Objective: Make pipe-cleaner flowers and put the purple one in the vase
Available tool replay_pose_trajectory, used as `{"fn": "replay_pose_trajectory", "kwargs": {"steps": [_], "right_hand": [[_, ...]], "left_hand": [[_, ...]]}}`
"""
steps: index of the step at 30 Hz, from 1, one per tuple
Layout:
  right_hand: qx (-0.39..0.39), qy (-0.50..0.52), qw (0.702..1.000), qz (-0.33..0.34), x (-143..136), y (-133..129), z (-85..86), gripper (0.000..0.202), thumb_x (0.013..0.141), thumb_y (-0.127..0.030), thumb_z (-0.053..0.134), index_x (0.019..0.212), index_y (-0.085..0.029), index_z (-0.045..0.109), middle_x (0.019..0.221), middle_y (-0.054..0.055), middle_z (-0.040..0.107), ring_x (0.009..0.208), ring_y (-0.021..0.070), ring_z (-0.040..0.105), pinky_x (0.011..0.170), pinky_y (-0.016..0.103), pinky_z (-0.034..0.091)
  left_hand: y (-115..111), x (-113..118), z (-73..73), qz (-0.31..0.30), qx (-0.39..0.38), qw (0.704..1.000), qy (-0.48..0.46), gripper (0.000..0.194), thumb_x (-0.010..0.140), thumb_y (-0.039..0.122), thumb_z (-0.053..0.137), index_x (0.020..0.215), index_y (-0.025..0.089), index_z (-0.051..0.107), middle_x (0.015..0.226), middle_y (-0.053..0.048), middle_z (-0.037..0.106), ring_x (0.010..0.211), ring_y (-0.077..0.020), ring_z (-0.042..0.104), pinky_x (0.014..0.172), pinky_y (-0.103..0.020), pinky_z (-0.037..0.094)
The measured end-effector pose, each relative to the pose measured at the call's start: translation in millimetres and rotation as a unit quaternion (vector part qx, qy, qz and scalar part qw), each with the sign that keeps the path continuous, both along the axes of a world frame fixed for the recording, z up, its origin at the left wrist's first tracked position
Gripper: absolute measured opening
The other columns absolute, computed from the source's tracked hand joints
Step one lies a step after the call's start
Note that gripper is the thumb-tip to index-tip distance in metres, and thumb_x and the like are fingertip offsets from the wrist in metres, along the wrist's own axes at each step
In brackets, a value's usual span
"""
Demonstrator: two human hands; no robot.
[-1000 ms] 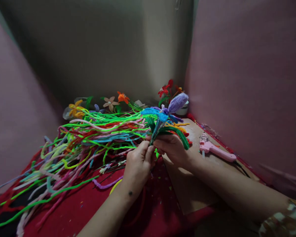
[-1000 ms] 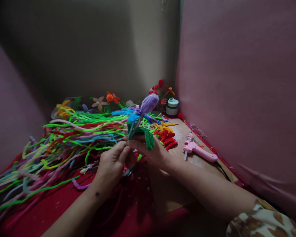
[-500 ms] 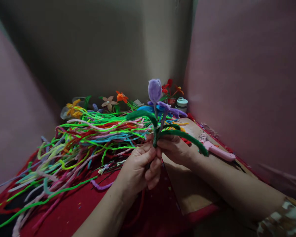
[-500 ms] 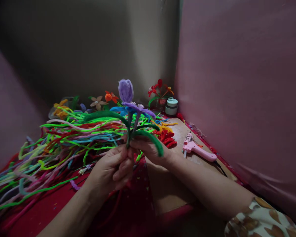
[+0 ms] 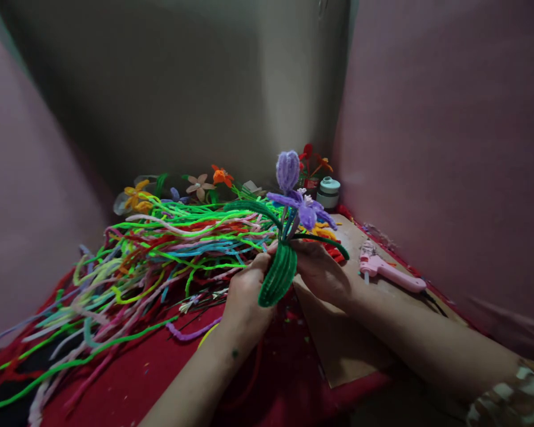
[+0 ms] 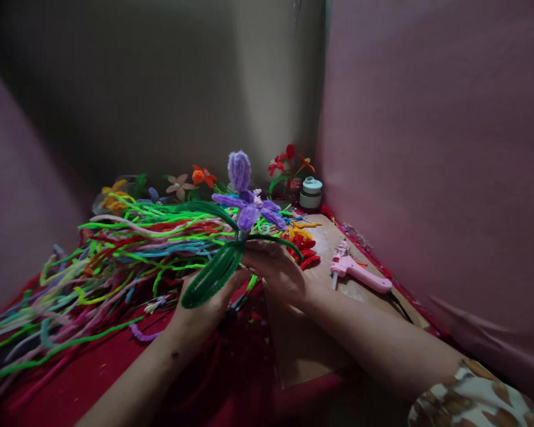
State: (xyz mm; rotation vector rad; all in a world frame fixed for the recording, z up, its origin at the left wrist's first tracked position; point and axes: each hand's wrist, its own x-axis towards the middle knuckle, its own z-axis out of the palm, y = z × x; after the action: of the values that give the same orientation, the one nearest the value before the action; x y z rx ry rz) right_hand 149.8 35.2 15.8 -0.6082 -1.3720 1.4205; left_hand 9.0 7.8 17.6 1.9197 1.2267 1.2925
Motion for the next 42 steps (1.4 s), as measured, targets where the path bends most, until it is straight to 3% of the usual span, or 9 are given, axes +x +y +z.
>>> {"fn": "replay_pose_trajectory", "kwargs": {"steps": [3,9,16,22,25,28,32,38,42], "right_hand": [[0.029,0.012,0.999,0.008,-1.8,-4.7,6.7,0.021,0.079,-0.033,0.059,0.066,-0.018,0.064,0.061,-0.001,0.056,0.061,0.0137,0.051,0.061,0.027,0.043],[0.018,0.0,0.998,0.064,-1.5,-4.3,6.4,0.022,0.082,-0.032,0.055,0.067,-0.018,0.062,0.052,-0.002,0.058,0.047,0.0126,0.055,0.052,0.027,0.046],[-0.024,0.029,0.981,0.191,7.5,3.7,-1.3,0.023,0.084,-0.034,0.051,0.08,-0.014,0.062,0.055,0.002,0.064,0.051,0.0183,0.063,0.054,0.032,0.05],[-0.028,0.108,0.984,0.141,5.5,2.7,-4.6,0.012,0.076,-0.022,0.062,0.066,-0.015,0.063,0.059,0.001,0.063,0.056,0.0132,0.058,0.059,0.026,0.046],[-0.044,0.099,0.986,0.123,2.3,2.8,-6.2,0.017,0.076,-0.023,0.06,0.062,-0.015,0.063,0.055,0.0,0.06,0.054,0.0125,0.055,0.059,0.026,0.045],[-0.033,0.096,0.993,0.061,-0.5,3.2,-6.8,0.011,0.075,-0.022,0.062,0.07,-0.015,0.067,0.065,0.001,0.064,0.061,0.013,0.057,0.065,0.027,0.045],[-0.013,0.085,0.996,-0.012,-3.5,2.5,-7.7,0.011,0.074,-0.021,0.065,0.082,-0.017,0.071,0.08,0.001,0.066,0.075,0.0142,0.057,0.074,0.028,0.044],[-0.001,0.041,0.999,0.01,-4.3,0.7,-7.1,0.017,0.077,-0.028,0.064,0.089,-0.018,0.071,0.065,-0.001,0.061,0.061,0.0131,0.055,0.063,0.028,0.044],[0.008,0.007,0.998,0.058,1.2,3.9,-5.7,0.026,0.081,-0.035,0.058,0.097,-0.018,0.068,0.058,-0.001,0.06,0.057,0.0137,0.057,0.063,0.029,0.046]], "left_hand": [[-0.5,1.0,-7.4,0.045,0.035,0.997,0.049,0.011,0.074,0.017,0.056,0.076,0.023,0.065,0.073,-0.004,0.068,0.068,-0.0196,0.062,0.065,-0.028,0.045],[-3.6,8.6,7.8,-0.016,-0.136,0.987,-0.089,0.022,0.08,0.029,0.053,0.061,0.019,0.057,0.048,0.003,0.054,0.041,-0.0107,0.05,0.045,-0.021,0.04],[-7.8,7.9,11.8,-0.175,-0.247,0.909,-0.288,0.02,0.079,0.028,0.058,0.065,0.014,0.059,0.05,0.002,0.056,0.035,-0.0092,0.05,0.037,-0.02,0.041],[-5.0,5.1,4.3,-0.303,-0.316,0.817,-0.375,0.023,0.08,0.036,0.056,0.071,0.015,0.058,0.037,0.007,0.04,0.025,-0.0059,0.03,0.028,-0.019,0.034],[-2.8,2.6,7.3,-0.249,-0.274,0.896,-0.247,0.029,0.084,0.039,0.049,0.069,0.016,0.056,0.043,0.004,0.048,0.033,-0.0084,0.041,0.037,-0.021,0.037],[-1.1,1.1,6.2,-0.038,-0.07,0.997,-0.009,0.023,0.083,0.033,0.05,0.069,0.016,0.056,0.062,-0.002,0.06,0.055,-0.0131,0.055,0.055,-0.024,0.04],[-0.5,1.3,-3.9,0.093,0.102,0.974,0.18,0.014,0.082,0.026,0.05,0.071,0.018,0.055,0.059,0.0,0.056,0.055,-0.0132,0.051,0.055,-0.024,0.033],[-2.8,4.0,4.4,0.015,-0.067,0.997,-0.033,0.02,0.083,0.026,0.05,0.065,0.018,0.055,0.051,0.004,0.052,0.047,-0.0093,0.047,0.053,-0.021,0.036],[-4.6,6.3,13.6,-0.104,-0.194,0.953,-0.207,0.024,0.081,0.025,0.055,0.058,0.015,0.052,0.049,0.003,0.052,0.043,-0.0077,0.047,0.048,-0.02,0.037]]}}
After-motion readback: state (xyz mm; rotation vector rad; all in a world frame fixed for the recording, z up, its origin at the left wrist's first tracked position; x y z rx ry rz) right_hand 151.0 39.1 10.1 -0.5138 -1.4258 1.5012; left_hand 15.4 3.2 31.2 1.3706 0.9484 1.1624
